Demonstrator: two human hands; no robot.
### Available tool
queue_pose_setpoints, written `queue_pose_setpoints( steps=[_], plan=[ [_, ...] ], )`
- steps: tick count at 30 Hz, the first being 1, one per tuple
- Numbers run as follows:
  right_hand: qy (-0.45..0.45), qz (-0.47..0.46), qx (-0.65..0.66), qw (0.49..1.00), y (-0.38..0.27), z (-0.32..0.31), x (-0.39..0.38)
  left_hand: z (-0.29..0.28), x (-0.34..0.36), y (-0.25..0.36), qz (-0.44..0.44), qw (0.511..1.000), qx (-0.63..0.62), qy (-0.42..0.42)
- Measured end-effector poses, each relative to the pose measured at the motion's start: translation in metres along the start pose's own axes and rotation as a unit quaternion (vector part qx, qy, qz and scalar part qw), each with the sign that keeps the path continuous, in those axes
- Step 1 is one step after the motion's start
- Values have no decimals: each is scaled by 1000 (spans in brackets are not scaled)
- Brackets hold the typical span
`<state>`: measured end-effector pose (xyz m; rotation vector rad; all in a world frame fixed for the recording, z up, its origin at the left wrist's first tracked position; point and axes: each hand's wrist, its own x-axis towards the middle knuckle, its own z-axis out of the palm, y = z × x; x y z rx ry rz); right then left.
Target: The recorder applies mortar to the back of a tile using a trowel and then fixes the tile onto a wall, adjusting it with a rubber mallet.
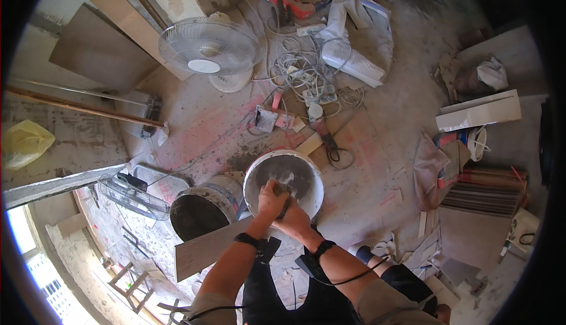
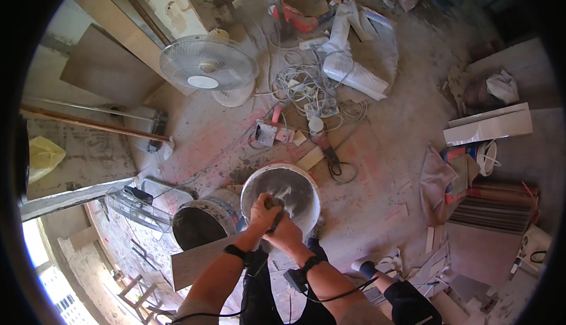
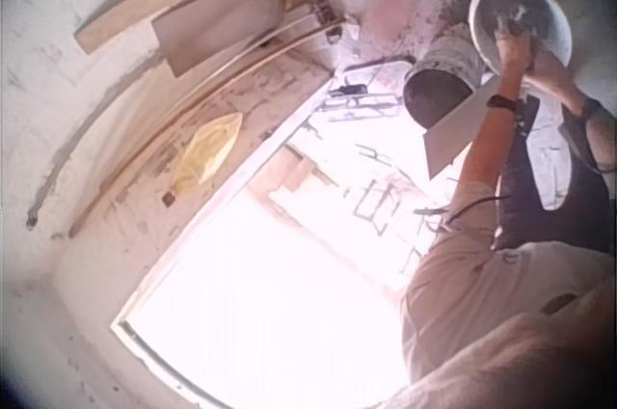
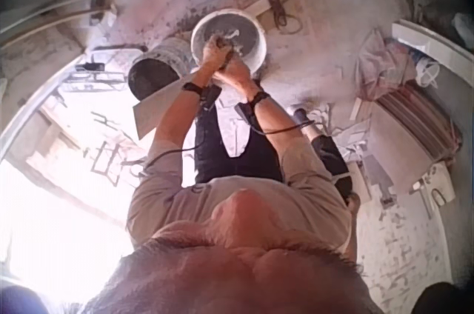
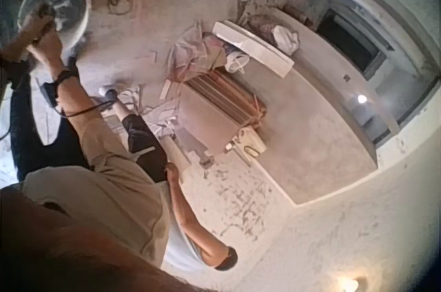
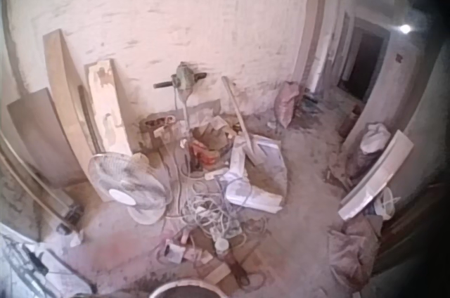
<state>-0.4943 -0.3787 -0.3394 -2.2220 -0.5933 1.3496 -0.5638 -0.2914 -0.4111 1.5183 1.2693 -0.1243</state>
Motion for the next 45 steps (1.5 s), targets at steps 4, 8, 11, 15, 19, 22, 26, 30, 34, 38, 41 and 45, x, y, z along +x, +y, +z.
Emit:
queue_pose_setpoints(
  steps=[4,8,11,15,19,22,26,30,34,38,41,45],
  plan=[
    [-21,-2,75,997,-4,-2,1,-2,-9,19,-31,991,116,53],
    [-265,159,570,762,31,-29,-6,-78,-33,55,-54,966,-200,-154],
    [-384,190,709,560,2,-42,-38,-99,-57,47,-55,902,-399,-154],
    [-438,170,780,412,-21,-25,-71,-87,-64,60,-46,659,-668,-344],
    [-421,183,759,462,-27,-41,-86,-100,-70,86,-82,720,-618,-306],
    [-400,151,645,634,-37,-62,-89,-111,-81,113,-32,839,-453,-300],
    [-334,118,559,750,-50,-68,-88,-112,-83,129,16,904,-299,-306],
    [-233,60,477,845,-50,-56,-81,-102,-83,125,222,953,-41,-204],
    [-189,-44,443,875,-14,-23,-69,-80,-82,115,255,958,43,-126],
    [-44,-79,305,948,-7,-16,-68,-62,-79,95,252,962,62,-84],
    [-5,-104,210,972,-3,-19,-62,-48,-74,89,269,961,63,-25],
    [-10,-101,108,989,-2,-34,-54,-27,-64,80,247,966,41,63]
  ],
)
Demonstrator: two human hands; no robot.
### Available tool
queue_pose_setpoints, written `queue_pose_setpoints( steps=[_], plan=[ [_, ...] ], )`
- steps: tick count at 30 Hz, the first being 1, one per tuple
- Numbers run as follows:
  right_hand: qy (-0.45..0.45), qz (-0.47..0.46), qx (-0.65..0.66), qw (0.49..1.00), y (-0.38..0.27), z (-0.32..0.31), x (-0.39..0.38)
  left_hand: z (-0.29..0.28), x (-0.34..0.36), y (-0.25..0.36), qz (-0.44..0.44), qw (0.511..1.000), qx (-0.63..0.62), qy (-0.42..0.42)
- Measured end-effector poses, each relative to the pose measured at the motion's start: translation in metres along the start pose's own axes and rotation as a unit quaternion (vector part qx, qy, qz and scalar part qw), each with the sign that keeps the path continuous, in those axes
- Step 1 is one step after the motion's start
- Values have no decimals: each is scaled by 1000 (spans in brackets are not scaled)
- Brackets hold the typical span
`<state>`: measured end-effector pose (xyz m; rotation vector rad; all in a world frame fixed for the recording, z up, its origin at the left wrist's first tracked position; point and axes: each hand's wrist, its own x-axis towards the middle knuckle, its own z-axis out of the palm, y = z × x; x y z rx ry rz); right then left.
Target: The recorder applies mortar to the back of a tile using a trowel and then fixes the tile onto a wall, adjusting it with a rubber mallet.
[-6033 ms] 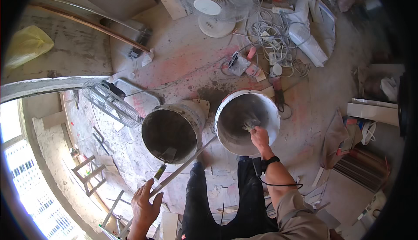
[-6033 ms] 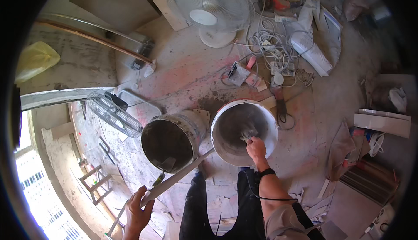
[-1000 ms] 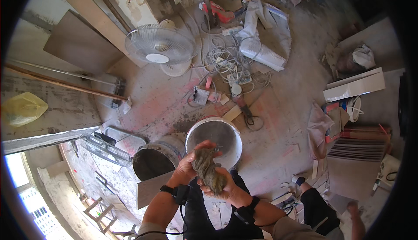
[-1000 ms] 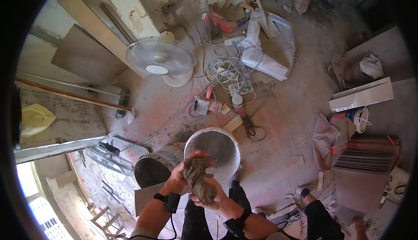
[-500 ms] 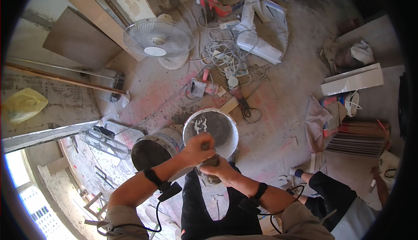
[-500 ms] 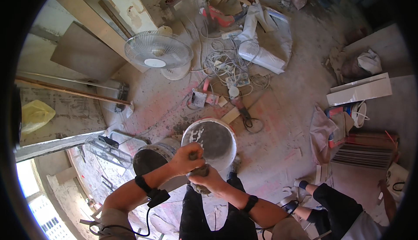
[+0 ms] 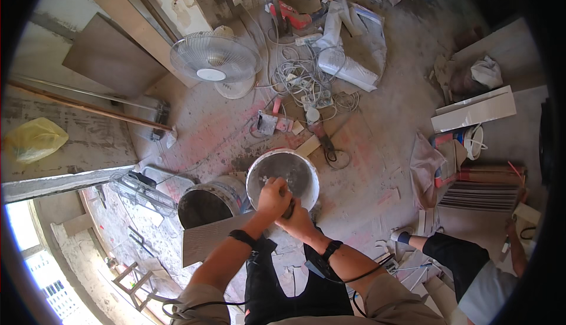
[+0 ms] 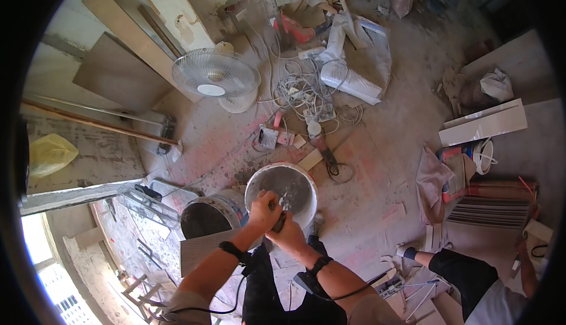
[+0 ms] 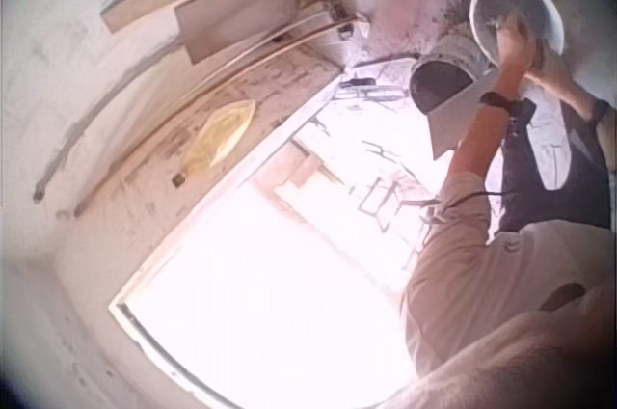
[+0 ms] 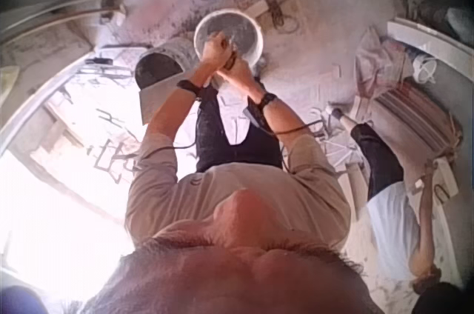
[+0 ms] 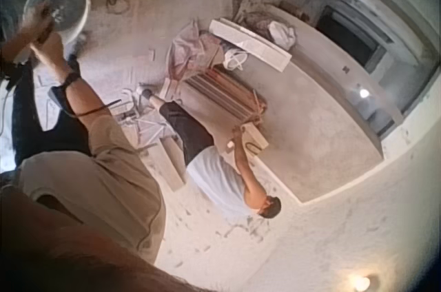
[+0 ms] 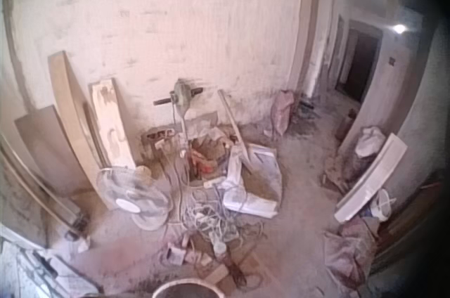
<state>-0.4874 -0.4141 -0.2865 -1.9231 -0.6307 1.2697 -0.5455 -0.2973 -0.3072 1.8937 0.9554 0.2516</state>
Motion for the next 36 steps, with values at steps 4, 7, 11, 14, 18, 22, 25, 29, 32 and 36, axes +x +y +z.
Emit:
queue_pose_setpoints(
  steps=[4,7,11,14,18,22,25,29,32,36],
  plan=[
    [20,-30,-79,996,4,0,4,11,-3,-9,-20,997,42,57],
    [7,8,-112,994,13,1,0,13,-8,3,-91,995,45,25],
    [3,10,-147,989,15,9,-4,27,-18,-25,-85,991,82,64],
    [1,20,-162,987,23,10,-1,22,-14,-7,-137,986,80,58],
    [-52,31,-179,982,15,4,-3,22,-24,-10,-138,982,100,87],
    [-123,-99,111,981,28,2,7,9,-45,-10,-122,988,0,96],
    [-173,-82,-76,979,3,-10,-3,-19,-70,9,-94,990,-27,98],
    [-91,104,184,973,29,-33,-29,-121,-120,5,-10,971,206,124],
    [20,163,289,943,34,-51,-56,-220,-161,-43,-74,940,285,174],
    [92,162,336,923,40,-59,-103,-255,-186,-140,-285,939,174,-85]
  ],
)
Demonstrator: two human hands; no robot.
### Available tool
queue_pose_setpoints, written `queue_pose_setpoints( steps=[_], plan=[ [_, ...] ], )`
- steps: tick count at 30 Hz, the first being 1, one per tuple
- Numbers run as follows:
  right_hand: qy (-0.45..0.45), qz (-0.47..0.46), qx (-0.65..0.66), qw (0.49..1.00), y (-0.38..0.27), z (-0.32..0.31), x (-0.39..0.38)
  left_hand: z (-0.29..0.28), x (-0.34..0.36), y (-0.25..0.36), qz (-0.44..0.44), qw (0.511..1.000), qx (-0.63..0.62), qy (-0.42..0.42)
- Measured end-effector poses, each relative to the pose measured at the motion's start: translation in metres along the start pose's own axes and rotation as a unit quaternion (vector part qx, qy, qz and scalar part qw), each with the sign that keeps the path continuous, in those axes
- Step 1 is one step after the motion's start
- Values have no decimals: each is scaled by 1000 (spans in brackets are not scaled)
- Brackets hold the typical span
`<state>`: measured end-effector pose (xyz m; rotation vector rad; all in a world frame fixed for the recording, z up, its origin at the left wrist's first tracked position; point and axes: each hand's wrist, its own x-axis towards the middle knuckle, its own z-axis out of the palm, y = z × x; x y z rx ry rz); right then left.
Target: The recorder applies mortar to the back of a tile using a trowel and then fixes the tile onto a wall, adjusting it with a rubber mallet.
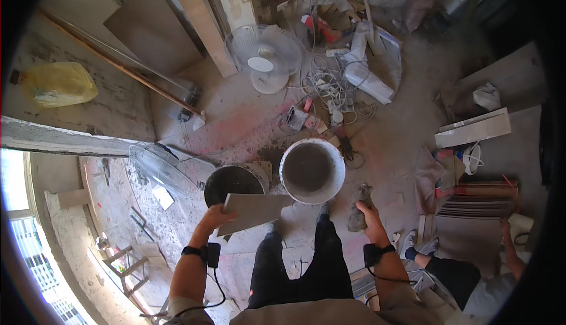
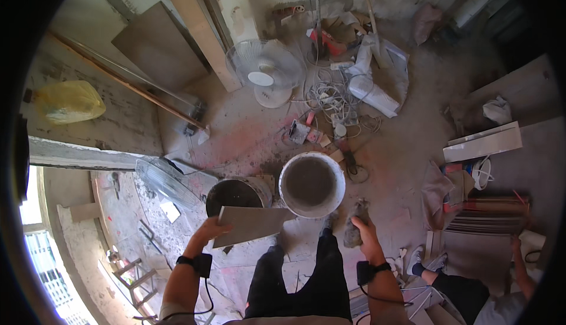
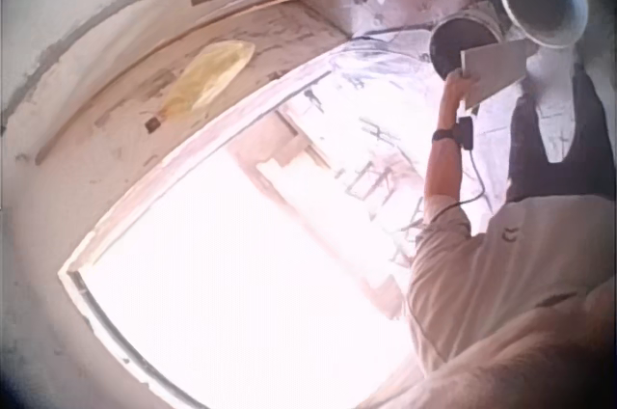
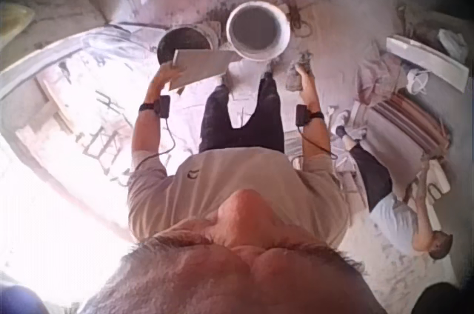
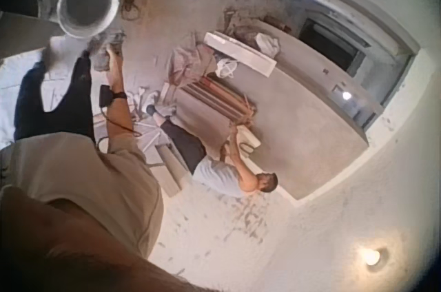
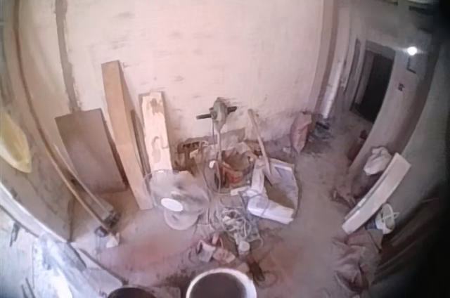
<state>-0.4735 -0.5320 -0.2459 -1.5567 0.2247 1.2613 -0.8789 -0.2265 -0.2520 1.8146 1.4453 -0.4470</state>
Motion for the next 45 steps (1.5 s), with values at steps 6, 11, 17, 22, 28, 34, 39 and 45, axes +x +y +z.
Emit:
queue_pose_setpoints(
  steps=[6,11,17,22,28,34,39,45],
  plan=[
    [39,4,87,995,24,-4,-69,30,24,-15,32,973,-49,-225],
    [7,26,164,986,39,-14,-103,91,-43,-26,106,970,-20,-217],
    [85,-236,-95,963,52,-64,-108,43,-193,27,-17,975,-178,-131],
    [1,-238,32,971,21,-97,-115,-30,-327,63,-53,872,-486,-36],
    [-89,-178,284,938,-22,-94,-143,-36,-424,73,-21,767,-637,71],
    [-187,-80,292,934,-21,-47,-130,35,-420,61,-12,693,-708,138],
    [-228,-149,-194,942,27,73,-143,57,-408,50,-43,677,-724,128],
    [-328,-534,-494,603,85,210,-305,79,-384,11,-45,645,-756,100]
  ],
)
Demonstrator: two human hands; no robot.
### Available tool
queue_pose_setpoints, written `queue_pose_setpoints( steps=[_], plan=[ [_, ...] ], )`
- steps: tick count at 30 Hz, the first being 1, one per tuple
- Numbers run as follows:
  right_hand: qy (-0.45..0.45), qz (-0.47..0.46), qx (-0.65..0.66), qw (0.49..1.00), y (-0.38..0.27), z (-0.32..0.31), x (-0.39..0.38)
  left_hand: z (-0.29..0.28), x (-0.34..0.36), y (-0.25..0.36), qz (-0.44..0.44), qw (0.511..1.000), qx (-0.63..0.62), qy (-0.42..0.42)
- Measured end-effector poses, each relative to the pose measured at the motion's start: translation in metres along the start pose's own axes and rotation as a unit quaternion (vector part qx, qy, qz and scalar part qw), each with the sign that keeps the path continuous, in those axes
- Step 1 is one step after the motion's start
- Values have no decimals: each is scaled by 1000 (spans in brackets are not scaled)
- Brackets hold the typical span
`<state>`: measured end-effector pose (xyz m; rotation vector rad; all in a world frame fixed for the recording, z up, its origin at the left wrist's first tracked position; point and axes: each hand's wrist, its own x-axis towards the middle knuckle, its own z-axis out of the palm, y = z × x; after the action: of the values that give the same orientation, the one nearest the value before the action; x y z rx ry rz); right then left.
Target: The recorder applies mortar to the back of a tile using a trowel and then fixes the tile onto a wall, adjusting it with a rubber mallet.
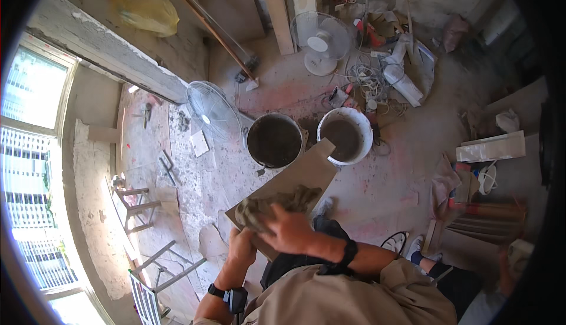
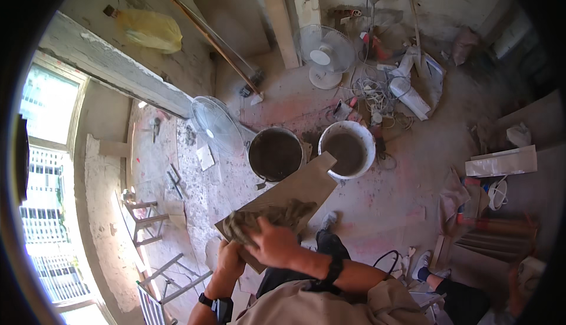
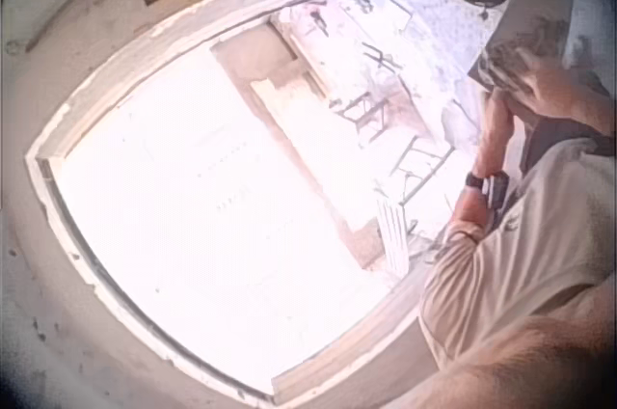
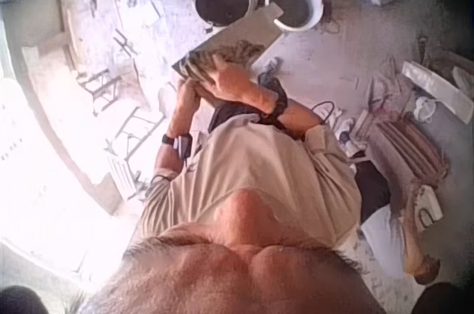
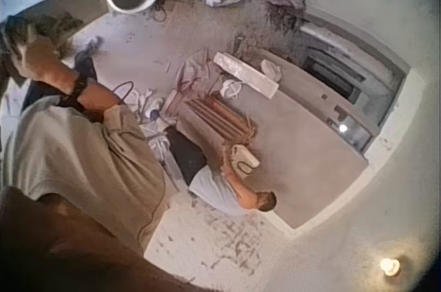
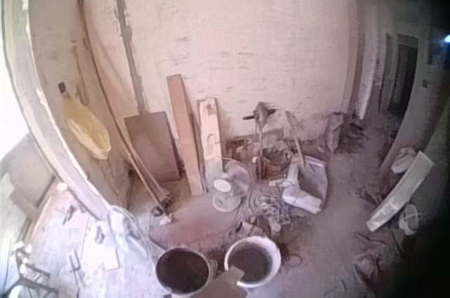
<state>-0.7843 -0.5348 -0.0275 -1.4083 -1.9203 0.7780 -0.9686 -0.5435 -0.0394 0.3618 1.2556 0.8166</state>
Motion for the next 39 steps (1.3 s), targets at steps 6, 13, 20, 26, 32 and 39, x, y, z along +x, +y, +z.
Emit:
queue_pose_setpoints(
  steps=[6,13,20,26,32,39],
  plan=[
    [-112,101,-110,982,93,49,-35,-26,10,3,-34,999,-6,11],
    [-79,407,-55,908,192,72,-22,-46,28,20,-49,998,28,-16],
    [-71,85,58,992,-17,81,-1,-59,42,31,-50,998,-34,-2],
    [-75,-99,83,989,-28,87,-3,-80,43,34,-99,994,-27,24],
    [-168,70,-102,978,67,97,-46,-99,41,2,-61,996,-62,10],
    [-41,340,-131,930,174,59,-26,-102,30,28,-59,997,-26,-36]
  ],
)
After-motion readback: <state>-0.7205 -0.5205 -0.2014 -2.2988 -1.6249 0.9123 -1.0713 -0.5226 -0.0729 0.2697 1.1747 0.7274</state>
